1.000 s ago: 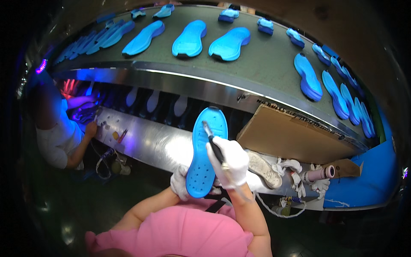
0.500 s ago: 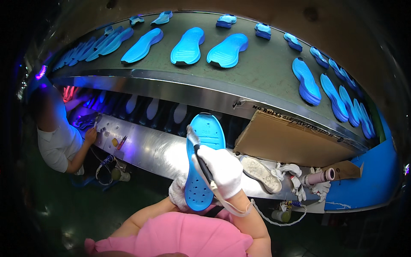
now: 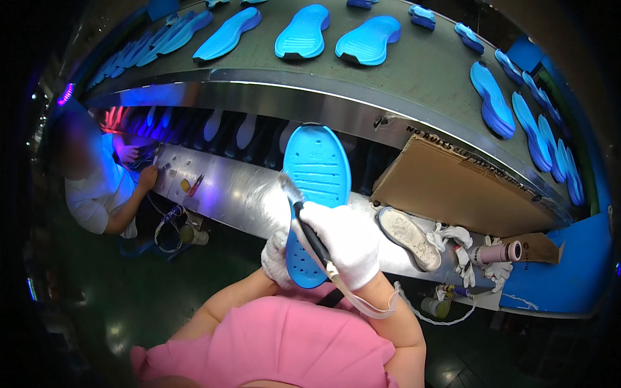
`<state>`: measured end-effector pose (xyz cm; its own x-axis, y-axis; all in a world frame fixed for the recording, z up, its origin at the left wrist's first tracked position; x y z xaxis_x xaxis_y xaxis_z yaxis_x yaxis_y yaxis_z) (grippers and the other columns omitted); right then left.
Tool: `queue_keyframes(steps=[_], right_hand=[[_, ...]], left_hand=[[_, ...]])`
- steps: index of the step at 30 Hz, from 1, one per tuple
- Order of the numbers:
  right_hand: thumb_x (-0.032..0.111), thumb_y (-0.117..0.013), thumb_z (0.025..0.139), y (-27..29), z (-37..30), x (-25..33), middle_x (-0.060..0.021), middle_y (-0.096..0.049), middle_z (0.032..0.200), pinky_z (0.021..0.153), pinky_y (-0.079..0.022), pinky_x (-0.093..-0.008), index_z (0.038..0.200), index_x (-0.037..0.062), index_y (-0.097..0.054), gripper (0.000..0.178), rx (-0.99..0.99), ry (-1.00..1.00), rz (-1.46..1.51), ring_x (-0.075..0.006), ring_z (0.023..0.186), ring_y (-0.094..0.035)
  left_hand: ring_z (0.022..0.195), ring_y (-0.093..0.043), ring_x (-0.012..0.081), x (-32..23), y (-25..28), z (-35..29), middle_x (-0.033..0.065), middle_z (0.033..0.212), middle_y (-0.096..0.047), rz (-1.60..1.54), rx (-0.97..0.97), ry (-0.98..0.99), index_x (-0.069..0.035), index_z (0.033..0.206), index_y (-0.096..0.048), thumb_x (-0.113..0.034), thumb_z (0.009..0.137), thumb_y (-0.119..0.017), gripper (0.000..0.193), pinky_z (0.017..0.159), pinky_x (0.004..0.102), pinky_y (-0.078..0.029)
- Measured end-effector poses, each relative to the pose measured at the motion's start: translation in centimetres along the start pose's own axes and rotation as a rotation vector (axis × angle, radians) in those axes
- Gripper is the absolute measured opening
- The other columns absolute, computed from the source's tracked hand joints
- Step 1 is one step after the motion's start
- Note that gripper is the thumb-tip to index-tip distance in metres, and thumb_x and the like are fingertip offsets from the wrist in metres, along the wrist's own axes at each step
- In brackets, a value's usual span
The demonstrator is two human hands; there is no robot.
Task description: The person applies liquid to shoe soles using a brush applicator and places them onto a conveyor belt.
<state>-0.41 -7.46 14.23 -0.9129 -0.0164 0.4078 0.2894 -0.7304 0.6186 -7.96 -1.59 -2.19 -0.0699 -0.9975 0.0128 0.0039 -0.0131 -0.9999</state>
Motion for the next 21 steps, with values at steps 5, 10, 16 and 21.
queue_keyframes(steps=[5, 10, 16, 21], right_hand=[[-0.007, -0.078, 0.077, 1.4, -0.5, -1.4, -0.0116, -0.072, 0.086, 0.063, -0.053, -0.0312, 0.102, 0.0017, -0.070, 0.028, -0.179, -0.010, -0.027, -0.0212, 0.072, -0.069], [-0.003, -0.080, 0.075, 0.7, -1.0, -1.6, -0.0098, -0.073, 0.085, 0.060, -0.052, -0.0297, 0.105, 0.0015, -0.069, 0.033, -0.149, -0.087, 0.176, -0.0196, 0.064, -0.067], [-0.003, -0.081, 0.075, 0.2, -0.8, 0.6, -0.0110, -0.073, 0.084, 0.061, -0.054, -0.0317, 0.104, 0.0017, -0.069, 0.032, -0.104, 0.021, 0.201, -0.0212, 0.068, -0.069], [0.004, -0.073, 0.082, -1.3, -1.1, 0.3, -0.0103, -0.061, 0.071, 0.051, -0.045, -0.0335, 0.087, 0.0087, -0.067, 0.009, 0.109, 0.025, 0.070, -0.0253, 0.054, -0.059]], left_hand=[[0.124, -0.058, 0.0361, 0.2, -1.6, 0.5, 0.0217, 0.134, -0.061, 0.079, 0.120, 0.092, 0.000, 0.141, -0.049, -0.027, 0.068, -0.073, 0.082, 0.110, 0.0491, -0.043], [0.130, -0.054, 0.0412, -0.7, -3.0, 0.6, 0.0270, 0.140, -0.055, -0.124, 0.287, 0.047, 0.005, 0.146, -0.043, -0.026, 0.069, -0.067, 0.086, 0.116, 0.0597, -0.034], [0.122, -0.060, 0.0398, -2.8, -0.1, -0.3, 0.0222, 0.136, -0.060, 0.418, -0.481, -0.307, 0.001, 0.142, -0.051, -0.033, 0.079, -0.054, 0.072, 0.111, 0.0547, -0.043], [0.128, -0.055, 0.0344, -3.1, 0.4, 0.5, 0.0217, 0.142, -0.053, 0.367, -0.189, -0.323, -0.001, 0.150, -0.038, -0.064, 0.095, -0.042, 0.084, 0.113, 0.0468, -0.042]])
Point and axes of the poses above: each hand's wrist, its own z-axis towards the middle knuckle, its own y-axis out of the back of the hand, x = y × z, the point moved 6 cm from there along z, towards the middle knuckle
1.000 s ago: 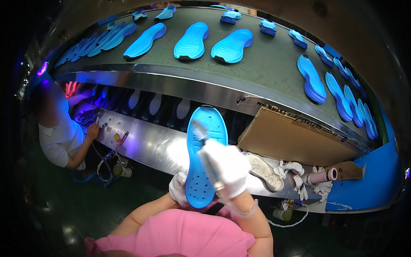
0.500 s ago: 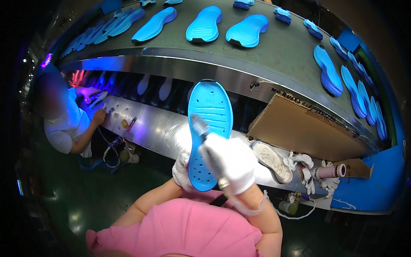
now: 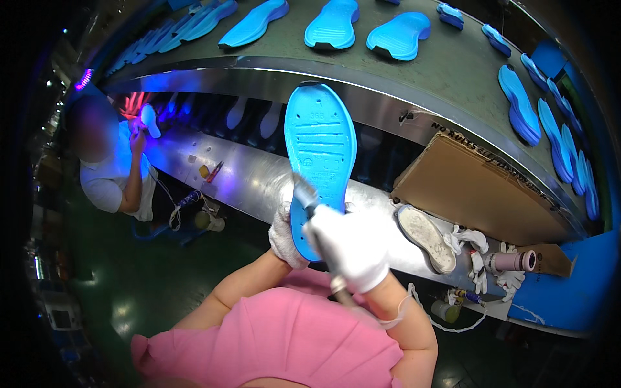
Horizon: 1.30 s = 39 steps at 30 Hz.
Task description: The person applies liquid to shoe soles using a brush applicator and places them onto a conveyor belt.
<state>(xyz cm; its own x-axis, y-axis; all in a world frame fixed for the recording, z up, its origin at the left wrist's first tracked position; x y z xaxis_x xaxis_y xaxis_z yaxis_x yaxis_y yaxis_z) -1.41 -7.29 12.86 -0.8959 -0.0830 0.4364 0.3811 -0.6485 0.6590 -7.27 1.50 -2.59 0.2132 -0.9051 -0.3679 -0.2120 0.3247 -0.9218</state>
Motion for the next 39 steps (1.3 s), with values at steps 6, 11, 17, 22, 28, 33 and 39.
queue_keyframes(steps=[6, 11, 17, 22, 28, 33, 39], right_hand=[[0.000, -0.075, 0.080, 0.8, -0.8, -1.5, -0.0095, -0.066, 0.075, 0.052, -0.048, -0.0314, 0.085, 0.0081, -0.066, 0.013, -0.195, -0.045, 0.132, -0.0232, 0.059, -0.065], [0.004, -0.074, 0.081, -1.9, -1.8, -0.7, -0.0089, -0.067, 0.080, 0.057, -0.051, -0.0332, 0.086, 0.0096, -0.066, 0.011, 0.083, -0.002, 0.198, -0.0260, 0.061, -0.064], [0.008, -0.070, 0.082, -2.0, -2.8, 1.3, -0.0077, -0.066, 0.078, 0.060, -0.053, -0.0328, 0.093, 0.0097, -0.070, 0.012, -0.060, 0.305, 0.075, -0.0221, 0.062, -0.063], [-0.001, -0.079, 0.076, -1.0, -1.0, -1.3, -0.0095, -0.072, 0.087, 0.063, -0.054, -0.0347, 0.097, 0.0078, -0.072, 0.024, -0.158, 0.083, 0.151, -0.0268, 0.070, -0.068], [0.003, -0.078, 0.075, -1.9, -1.9, -1.5, -0.0080, -0.073, 0.091, 0.064, -0.053, -0.0344, 0.096, 0.0090, -0.071, 0.023, -0.007, -0.024, 0.331, -0.0251, 0.074, -0.068], [0.008, -0.079, 0.078, -2.5, -0.4, 1.6, -0.0084, -0.072, 0.092, 0.065, -0.051, -0.0374, 0.098, 0.0118, -0.072, 0.022, 0.346, 0.279, 0.077, -0.0282, 0.074, -0.066], [0.005, -0.071, 0.077, -2.4, 0.0, 0.6, -0.0071, -0.072, 0.090, 0.067, -0.053, -0.0352, 0.096, 0.0088, -0.071, 0.020, 0.333, 0.105, 0.130, -0.0289, 0.074, -0.067]], left_hand=[[0.126, -0.058, 0.0357, -1.1, -1.4, 0.5, 0.0223, 0.136, -0.059, -0.417, 0.267, -0.034, 0.000, 0.141, -0.051, -0.032, 0.081, -0.048, 0.068, 0.112, 0.0460, -0.043], [0.124, -0.058, 0.0374, -1.4, -2.3, 1.4, 0.0213, 0.136, -0.057, -0.143, 0.333, -0.074, 0.003, 0.144, -0.044, -0.067, 0.084, -0.048, 0.092, 0.108, 0.0515, -0.047], [0.121, -0.058, 0.0386, -1.7, -2.6, 2.4, 0.0252, 0.141, -0.050, -0.339, 0.404, -0.005, 0.008, 0.146, -0.037, -0.063, 0.082, -0.059, 0.098, 0.105, 0.0499, -0.048], [0.117, -0.060, 0.0400, -3.8, -2.8, 2.4, 0.0271, 0.130, -0.057, -0.098, 0.173, -0.106, 0.010, 0.141, -0.043, -0.056, 0.076, -0.068, 0.096, 0.102, 0.0478, -0.050], [0.115, -0.061, 0.0431, -4.5, -1.0, 3.7, 0.0302, 0.133, -0.055, -0.290, 0.427, 0.130, 0.011, 0.143, -0.042, -0.052, 0.073, -0.070, 0.098, 0.100, 0.0546, -0.051], [0.115, -0.061, 0.0444, -5.7, -1.6, 3.9, 0.0356, 0.131, -0.056, -0.279, 0.498, 0.262, 0.015, 0.140, -0.044, -0.041, 0.069, -0.069, 0.094, 0.103, 0.0554, -0.047], [0.102, -0.065, 0.0462, -6.3, -0.5, 4.9, 0.0346, 0.121, -0.062, -0.097, 0.434, 0.396, 0.010, 0.140, -0.048, -0.044, 0.071, -0.070, 0.090, 0.089, 0.0556, -0.051]])
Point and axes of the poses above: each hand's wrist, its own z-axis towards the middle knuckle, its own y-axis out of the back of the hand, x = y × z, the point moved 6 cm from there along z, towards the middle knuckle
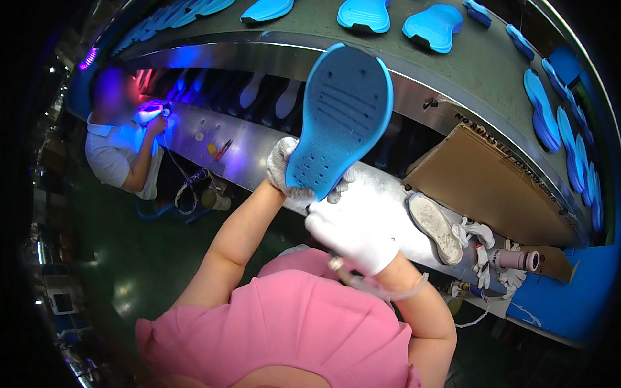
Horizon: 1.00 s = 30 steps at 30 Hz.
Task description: The person applies liquid to shoe soles using a brush applicator and places them onto a conveyor belt.
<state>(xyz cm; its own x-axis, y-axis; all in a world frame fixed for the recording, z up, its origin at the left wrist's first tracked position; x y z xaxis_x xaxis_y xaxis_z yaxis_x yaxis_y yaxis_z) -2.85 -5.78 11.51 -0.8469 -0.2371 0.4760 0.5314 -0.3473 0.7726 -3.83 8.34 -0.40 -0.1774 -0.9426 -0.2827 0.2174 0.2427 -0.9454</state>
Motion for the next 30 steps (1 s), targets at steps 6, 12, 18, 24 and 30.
queue_keyframes(steps=[6, 12, 18, 24, 30], right_hand=[[0.011, -0.074, 0.077, 0.4, -1.0, -1.6, -0.0073, -0.072, 0.093, 0.068, -0.053, -0.0342, 0.100, 0.0091, -0.070, 0.023, -0.180, -0.071, 0.053, -0.0253, 0.072, -0.066], [0.002, -0.080, 0.075, 0.4, -1.3, -2.1, -0.0085, -0.074, 0.100, 0.069, -0.055, -0.0344, 0.097, 0.0107, -0.072, 0.024, -0.162, -0.171, 0.062, -0.0249, 0.074, -0.067], [0.005, -0.076, 0.073, 0.4, -1.9, -1.8, -0.0086, -0.073, 0.100, 0.078, -0.056, -0.0359, 0.099, 0.0098, -0.071, 0.027, -0.058, -0.089, 0.050, -0.0288, 0.087, -0.071], [0.011, -0.074, 0.082, 1.4, -1.5, -0.9, -0.0107, -0.071, 0.095, 0.075, -0.054, -0.0364, 0.097, 0.0118, -0.072, 0.016, -0.022, -0.125, -0.099, -0.0310, 0.086, -0.069], [0.008, -0.076, 0.078, 3.0, -2.6, -1.2, -0.0080, -0.073, 0.092, 0.069, -0.055, -0.0345, 0.097, 0.0120, -0.074, 0.020, -0.106, -0.140, -0.198, -0.0253, 0.079, -0.070]], left_hand=[[0.106, -0.067, 0.0412, -2.2, 1.1, 0.7, 0.0301, 0.118, -0.066, 0.117, -0.121, 0.088, 0.017, 0.129, -0.054, -0.014, 0.062, -0.061, 0.074, 0.102, 0.0523, -0.051], [0.099, -0.070, 0.0322, -4.4, 1.1, 1.2, 0.0266, 0.116, -0.070, 0.722, -0.243, 0.039, 0.015, 0.115, -0.068, -0.014, 0.061, -0.070, 0.061, 0.098, 0.0422, -0.053], [0.099, -0.069, 0.0241, -5.7, 2.5, 1.9, 0.0191, 0.115, -0.073, 1.120, -0.192, 0.000, 0.010, 0.115, -0.071, -0.009, 0.076, -0.071, 0.043, 0.096, 0.0329, -0.052], [0.105, -0.069, 0.0216, -6.4, 0.3, 1.4, 0.0129, 0.111, -0.074, 0.972, -0.535, 0.140, -0.002, 0.112, -0.076, -0.020, 0.080, -0.083, 0.037, 0.098, 0.0326, -0.053], [0.119, -0.065, 0.0241, -6.4, -2.0, 2.3, 0.0135, 0.122, -0.070, 0.982, -0.282, 0.252, -0.008, 0.119, -0.072, -0.017, 0.085, -0.077, 0.035, 0.108, 0.0332, -0.046]])
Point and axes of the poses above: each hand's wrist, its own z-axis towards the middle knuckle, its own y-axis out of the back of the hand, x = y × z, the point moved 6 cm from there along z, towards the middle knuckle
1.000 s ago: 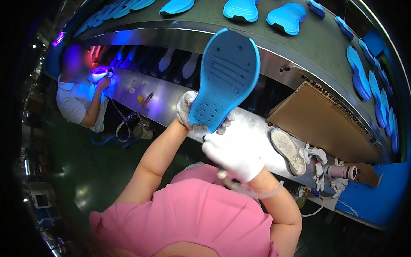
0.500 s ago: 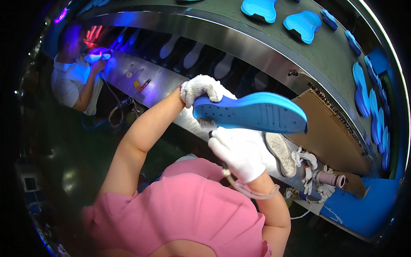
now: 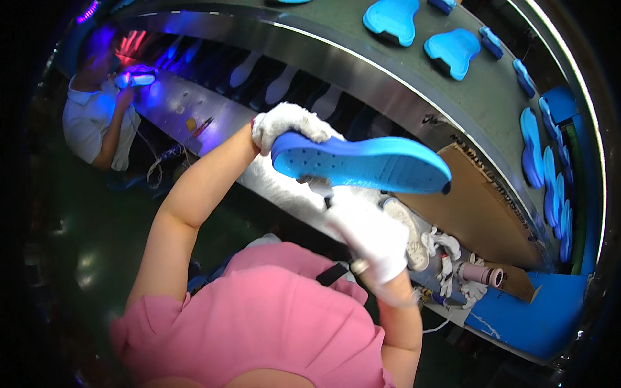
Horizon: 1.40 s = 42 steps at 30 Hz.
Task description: The person applies liquid to shoe soles using a brush applicator and places them onto a conveyor belt.
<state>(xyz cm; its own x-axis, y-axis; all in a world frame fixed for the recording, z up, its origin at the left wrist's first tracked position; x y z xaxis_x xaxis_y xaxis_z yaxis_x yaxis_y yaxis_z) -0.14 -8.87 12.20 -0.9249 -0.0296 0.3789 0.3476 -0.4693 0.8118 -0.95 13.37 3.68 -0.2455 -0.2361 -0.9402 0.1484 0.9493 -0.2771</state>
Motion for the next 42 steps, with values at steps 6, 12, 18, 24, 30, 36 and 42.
queue_keyframes(steps=[6, 12, 18, 24, 30, 36, 42], right_hand=[[0.006, -0.084, 0.070, 0.9, -0.2, -1.0, -0.0089, -0.075, 0.090, 0.064, -0.054, -0.0299, 0.090, 0.0079, -0.074, 0.022, -0.180, -0.026, 0.025, -0.0220, 0.069, -0.069], [0.003, -0.082, 0.070, 1.6, 0.3, -1.6, -0.0110, -0.076, 0.096, 0.065, -0.053, -0.0307, 0.093, 0.0071, -0.074, 0.025, -0.256, -0.045, 0.046, -0.0232, 0.070, -0.068], [0.000, -0.086, 0.069, 3.0, -0.2, -0.5, -0.0125, -0.075, 0.091, 0.065, -0.053, -0.0312, 0.089, 0.0061, -0.074, 0.024, -0.131, 0.018, 0.162, -0.0214, 0.073, -0.070], [0.021, -0.081, 0.082, 4.8, -7.2, -5.3, -0.0107, -0.058, 0.091, 0.079, -0.049, -0.0322, 0.104, 0.0043, -0.052, 0.040, -0.710, -0.300, 0.835, -0.0208, 0.084, -0.059], [0.035, -0.078, 0.089, 7.7, -12.4, -4.4, -0.0044, -0.053, 0.087, 0.068, -0.040, -0.0234, 0.105, 0.0061, -0.051, 0.043, -1.052, -0.297, 0.737, -0.0123, 0.075, -0.050], [0.036, -0.081, 0.085, 8.5, -17.8, -5.9, -0.0057, -0.061, 0.095, 0.058, -0.038, -0.0185, 0.110, 0.0053, -0.055, 0.047, -1.222, -0.379, 0.641, -0.0094, 0.069, -0.051], [0.030, -0.076, 0.088, 8.3, -21.1, -8.1, -0.0023, -0.058, 0.093, 0.060, -0.041, -0.0174, 0.111, 0.0050, -0.056, 0.039, -1.268, -0.582, 0.627, -0.0082, 0.074, -0.054]], left_hand=[[0.109, -0.068, 0.0211, -1.1, 0.6, -1.6, 0.0112, 0.117, -0.072, 0.163, -0.142, -0.154, -0.004, 0.117, -0.074, -0.020, 0.088, -0.074, 0.033, 0.102, 0.0314, -0.049], [0.107, -0.068, 0.0241, -1.0, 1.9, -1.4, 0.0131, 0.118, -0.071, 0.047, -0.107, -0.104, -0.001, 0.115, -0.072, -0.017, 0.086, -0.074, 0.033, 0.100, 0.0349, -0.052], [0.098, -0.070, 0.0323, -1.0, 2.5, -1.4, 0.0252, 0.114, -0.071, 0.348, -0.145, -0.357, 0.014, 0.122, -0.065, -0.021, 0.083, -0.067, 0.052, 0.086, 0.0431, -0.057], [0.102, -0.066, 0.0513, 3.1, -4.1, 0.2, 0.0383, 0.125, -0.059, -0.760, 0.242, -0.003, 0.009, 0.144, -0.044, -0.047, 0.093, -0.053, 0.077, 0.080, 0.0610, -0.056], [0.116, -0.061, 0.0452, -3.7, -13.5, 7.9, 0.0320, 0.138, -0.053, -0.960, 0.381, -0.095, -0.001, 0.152, -0.036, -0.061, 0.098, -0.045, 0.081, 0.097, 0.0541, -0.052], [0.100, -0.064, 0.0313, -6.6, -17.6, 16.1, 0.0225, 0.127, -0.060, -1.210, 0.074, -0.040, -0.001, 0.134, -0.055, -0.071, 0.095, -0.044, 0.081, 0.074, 0.0376, -0.058], [0.111, -0.064, 0.0367, -13.6, -16.0, 13.7, 0.0253, 0.127, -0.061, 1.130, -0.864, -1.081, 0.000, 0.126, -0.059, -0.024, 0.090, -0.072, 0.045, 0.095, 0.0432, -0.052]])
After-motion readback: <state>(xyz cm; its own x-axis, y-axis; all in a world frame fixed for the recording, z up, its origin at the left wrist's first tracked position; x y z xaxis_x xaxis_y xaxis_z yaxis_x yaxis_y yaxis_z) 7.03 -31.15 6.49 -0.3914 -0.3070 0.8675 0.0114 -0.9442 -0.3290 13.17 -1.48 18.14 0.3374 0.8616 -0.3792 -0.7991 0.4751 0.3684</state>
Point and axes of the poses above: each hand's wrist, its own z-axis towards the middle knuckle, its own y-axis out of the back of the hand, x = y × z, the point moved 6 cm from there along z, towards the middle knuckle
